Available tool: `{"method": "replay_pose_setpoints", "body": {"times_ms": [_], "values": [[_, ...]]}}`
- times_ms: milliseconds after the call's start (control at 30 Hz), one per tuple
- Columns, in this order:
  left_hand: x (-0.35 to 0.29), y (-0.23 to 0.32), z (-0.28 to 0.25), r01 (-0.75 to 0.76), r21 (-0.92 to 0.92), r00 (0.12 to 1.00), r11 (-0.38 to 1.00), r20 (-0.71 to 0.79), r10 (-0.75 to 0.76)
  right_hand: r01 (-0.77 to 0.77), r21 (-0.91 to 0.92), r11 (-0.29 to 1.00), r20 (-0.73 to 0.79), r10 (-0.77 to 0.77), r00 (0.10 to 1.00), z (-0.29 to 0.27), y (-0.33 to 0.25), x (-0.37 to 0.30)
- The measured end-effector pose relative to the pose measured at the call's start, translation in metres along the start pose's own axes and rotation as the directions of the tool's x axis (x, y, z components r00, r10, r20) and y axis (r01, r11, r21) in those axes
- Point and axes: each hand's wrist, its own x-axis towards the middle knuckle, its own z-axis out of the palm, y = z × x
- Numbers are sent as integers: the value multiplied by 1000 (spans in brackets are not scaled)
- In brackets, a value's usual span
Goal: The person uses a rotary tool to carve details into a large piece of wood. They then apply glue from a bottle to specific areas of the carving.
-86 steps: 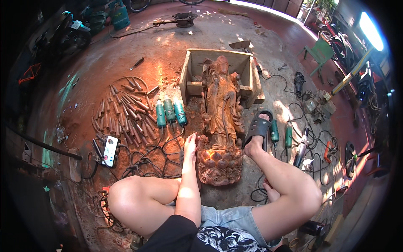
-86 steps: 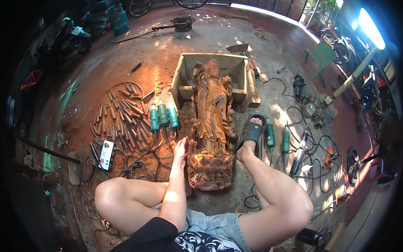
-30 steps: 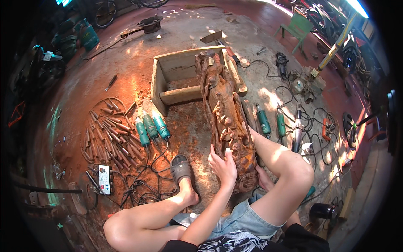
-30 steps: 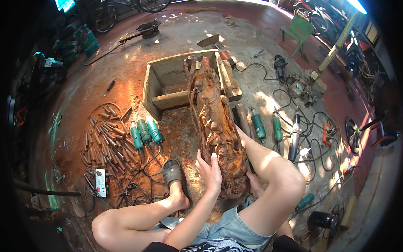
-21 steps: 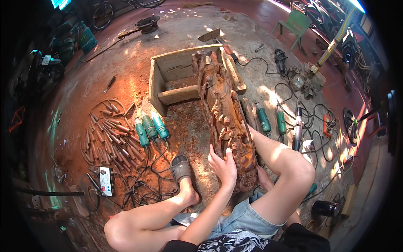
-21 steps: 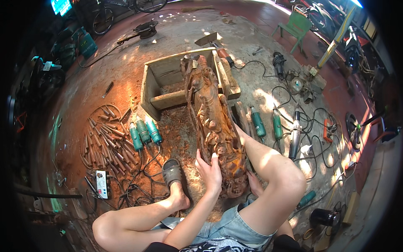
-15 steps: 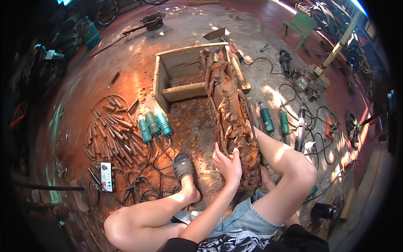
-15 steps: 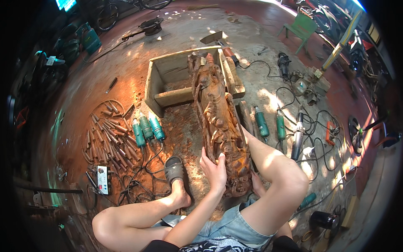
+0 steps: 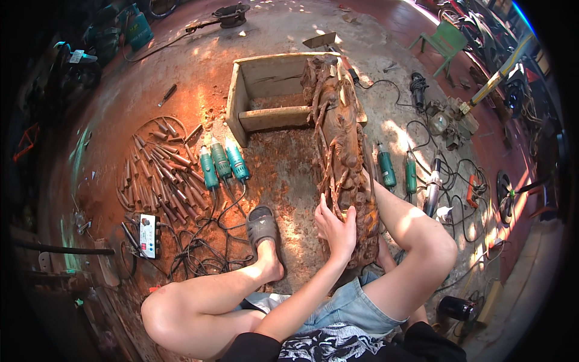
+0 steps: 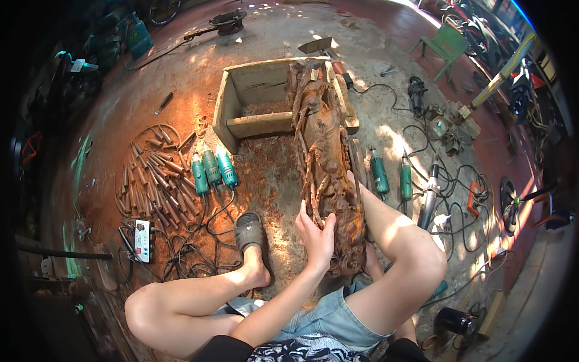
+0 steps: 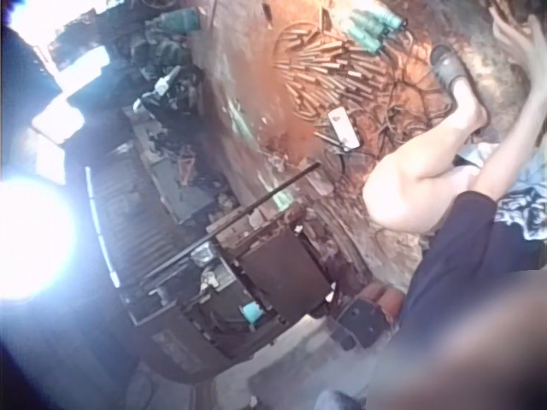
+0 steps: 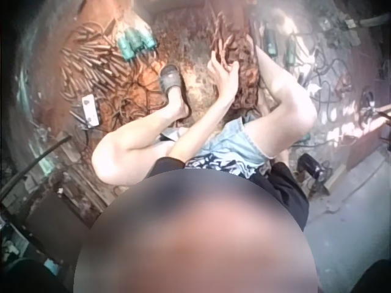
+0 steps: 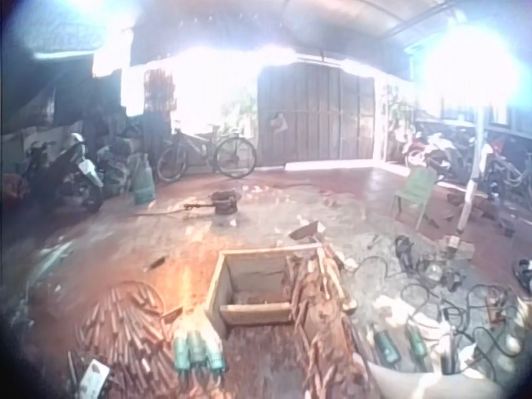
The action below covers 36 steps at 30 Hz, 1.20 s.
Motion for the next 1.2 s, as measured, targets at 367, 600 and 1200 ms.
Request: {"method": "replay_pose_setpoints", "body": {"times_ms": [367,600,1200], "values": [[27,-19,-6,-63,-116,996,991,-75,55,15,-14,1000,15,-15,1000,-14,-6,-4],[34,-26,-9,-163,-174,981,971,-134,141,17,-57,998,29,-15,999,-19,-15,-4],[41,-21,-17,25,-420,998,907,-47,-49,10,-73,997,20,-9,1000,-14,-20,-7]]}}
